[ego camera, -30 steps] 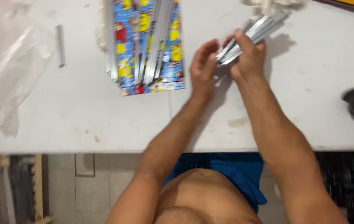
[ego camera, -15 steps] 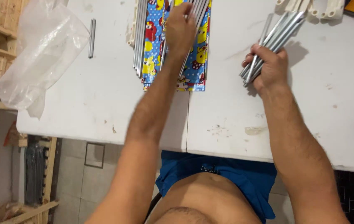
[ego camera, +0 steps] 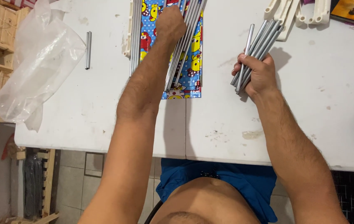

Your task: Assembling small decorative banners by inserting metal rods into pre-made plastic sleeves.

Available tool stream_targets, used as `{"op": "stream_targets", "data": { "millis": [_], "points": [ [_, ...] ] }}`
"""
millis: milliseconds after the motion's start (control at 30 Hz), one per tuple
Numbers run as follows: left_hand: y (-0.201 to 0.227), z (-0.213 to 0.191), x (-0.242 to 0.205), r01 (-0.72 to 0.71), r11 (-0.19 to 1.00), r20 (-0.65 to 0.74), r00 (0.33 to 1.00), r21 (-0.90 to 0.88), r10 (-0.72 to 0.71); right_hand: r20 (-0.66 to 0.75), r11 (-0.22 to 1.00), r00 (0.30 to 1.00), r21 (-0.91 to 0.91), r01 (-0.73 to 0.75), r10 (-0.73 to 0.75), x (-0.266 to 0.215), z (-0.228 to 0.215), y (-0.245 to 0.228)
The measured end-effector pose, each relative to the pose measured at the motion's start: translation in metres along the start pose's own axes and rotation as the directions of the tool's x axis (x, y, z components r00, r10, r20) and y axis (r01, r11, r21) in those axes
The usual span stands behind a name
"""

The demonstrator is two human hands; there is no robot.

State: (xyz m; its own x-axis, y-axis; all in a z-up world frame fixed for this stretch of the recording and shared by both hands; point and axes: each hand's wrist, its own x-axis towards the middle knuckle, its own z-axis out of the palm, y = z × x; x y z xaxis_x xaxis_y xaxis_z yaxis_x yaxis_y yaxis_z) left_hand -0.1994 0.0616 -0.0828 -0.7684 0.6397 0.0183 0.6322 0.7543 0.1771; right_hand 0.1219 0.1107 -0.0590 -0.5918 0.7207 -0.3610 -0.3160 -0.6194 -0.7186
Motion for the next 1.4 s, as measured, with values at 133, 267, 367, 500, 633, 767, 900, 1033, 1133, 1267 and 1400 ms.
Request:
{"op": "stream_targets", "data": {
  "millis": [133, 267, 367, 500, 633, 767, 900, 1033, 1133, 1267, 1400],
  "points": [
    [0.005, -0.005, -0.003, 0.024, 0.997, 0.060, 0.998, 0.075, -0.028, 0.030, 1.000, 0.999, 0.010, -0.016, 0.015, 0.001, -0.001, 0.002],
    [0.024, -0.018, -0.028, -0.004, 1.000, -0.030, 1.000, 0.006, 0.004, 0.008, 1.000, 1.000, -0.006, -0.018, 0.018, 0.001, -0.001, 0.002],
    [0.071, -0.043, -0.091, -0.175, 0.937, -0.073, 0.984, -0.304, 0.160, 0.025, 0.999, 0.999, -0.014, 0.037, -0.037, 0.009, -0.005, 0.008],
    [0.113, -0.047, -0.176, -0.450, 0.695, -0.065, 0.861, -0.561, 0.505, 0.010, 0.995, 0.996, -0.031, 0.093, -0.092, 0.034, -0.026, 0.028],
    [0.104, -0.035, -0.164, -0.445, 0.686, -0.156, 0.883, -0.576, 0.442, -0.126, 0.992, 0.985, -0.051, 0.114, -0.119, 0.020, -0.014, 0.007],
    [0.087, -0.025, -0.125, -0.214, 0.947, -0.049, 0.977, -0.238, 0.209, -0.161, 0.997, 0.984, -0.032, 0.074, -0.078, 0.013, -0.010, -0.004],
    [0.094, -0.012, -0.116, -0.160, 0.987, 0.142, 0.976, -0.029, 0.163, -0.136, 0.998, 0.990, -0.038, 0.042, -0.047, 0.006, -0.004, -0.008],
    [0.103, 0.007, -0.109, -0.141, 0.984, 0.133, 0.983, 0.108, 0.126, -0.084, 0.998, 0.996, -0.063, 0.032, -0.037, 0.006, -0.004, -0.010],
    [0.116, -0.020, -0.122, -0.115, 0.970, 0.131, 0.981, -0.215, 0.146, -0.102, 0.998, 0.994, -0.052, 0.039, -0.044, 0.011, -0.008, -0.005],
    [0.138, -0.045, -0.165, -0.160, 0.841, 0.252, 0.910, -0.518, 0.329, -0.104, 0.996, 0.991, -0.028, 0.080, -0.083, 0.037, -0.031, 0.014],
    [0.126, -0.037, -0.159, -0.408, 0.772, 0.042, 0.872, -0.487, 0.488, -0.098, 0.982, 0.978, 0.003, 0.187, -0.185, 0.035, -0.028, 0.006]
  ]
}}
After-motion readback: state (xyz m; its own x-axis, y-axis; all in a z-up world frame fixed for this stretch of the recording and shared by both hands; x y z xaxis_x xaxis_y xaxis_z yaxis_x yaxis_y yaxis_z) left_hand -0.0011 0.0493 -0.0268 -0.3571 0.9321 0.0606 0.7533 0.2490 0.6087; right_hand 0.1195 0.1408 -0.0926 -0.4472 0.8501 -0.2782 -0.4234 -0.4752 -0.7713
